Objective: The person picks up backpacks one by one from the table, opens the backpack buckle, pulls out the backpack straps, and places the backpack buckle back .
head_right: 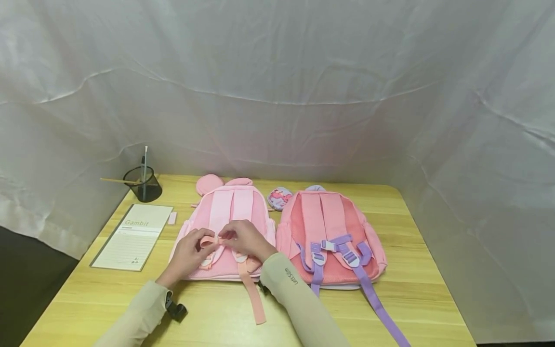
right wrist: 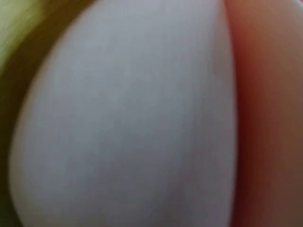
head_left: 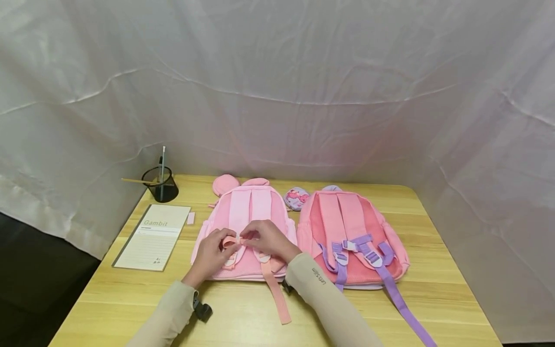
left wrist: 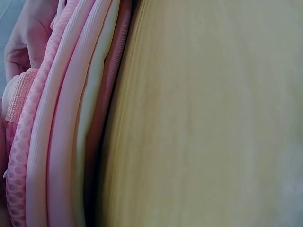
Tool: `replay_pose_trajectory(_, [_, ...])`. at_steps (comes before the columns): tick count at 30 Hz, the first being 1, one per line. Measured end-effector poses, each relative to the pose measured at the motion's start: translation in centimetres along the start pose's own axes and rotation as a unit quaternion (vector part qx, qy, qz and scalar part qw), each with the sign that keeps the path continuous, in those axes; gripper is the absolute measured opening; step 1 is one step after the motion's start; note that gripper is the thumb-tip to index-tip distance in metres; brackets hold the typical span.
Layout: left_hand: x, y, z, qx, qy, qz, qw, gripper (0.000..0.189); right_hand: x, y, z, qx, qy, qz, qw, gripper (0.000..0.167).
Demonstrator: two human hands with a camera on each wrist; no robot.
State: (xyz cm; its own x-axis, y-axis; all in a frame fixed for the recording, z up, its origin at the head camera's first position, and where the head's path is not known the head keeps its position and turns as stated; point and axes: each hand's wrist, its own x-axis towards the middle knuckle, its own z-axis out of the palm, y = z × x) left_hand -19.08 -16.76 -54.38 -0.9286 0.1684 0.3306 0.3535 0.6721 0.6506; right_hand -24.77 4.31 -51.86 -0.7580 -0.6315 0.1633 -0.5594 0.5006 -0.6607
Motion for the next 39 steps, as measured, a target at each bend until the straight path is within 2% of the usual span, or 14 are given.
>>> replay_pose_trajectory(11, [0.0,-0.12,0.05,-0.005,0.004,0.0,1.0,0.023,-0.45,0.3,-0.18,0.044,0.003,-0.006,0.999,0.027])
replay_pose_trajectory(17, [0.02,0.04,0.06,-0.015,0.01,0.0,0.9998,0.025,-0.7,0.14,-0.38,0.041,-0.003,-0.018,0.999,0.03])
replay_pose_trajectory(23, [0.11,0.01,0.05,-0.033,0.015,-0.006,0.9993,0.027,-0.69,-0.02,-0.46,0.032,-0.01,-0.024,0.9992,0.028])
replay_pose_trajectory(30, [0.17,-0.16,0.08,-0.042,0.01,-0.015,0.999,0.029,-0.57,-0.13,-0.31,0.03,-0.008,-0.01,0.9995,0.026])
replay_pose_trajectory(36, [0.17,-0.19,0.07,-0.047,0.011,-0.013,0.9987,0.03,-0.5,-0.28,-0.19,0.038,-0.001,-0.012,0.9992,0.019])
replay_pose_trajectory(39, [0.21,-0.24,0.06,-0.046,0.018,-0.011,0.9987,0.037,-0.37,-0.03,-0.05,0.038,0.004,-0.014,0.9992,0.016])
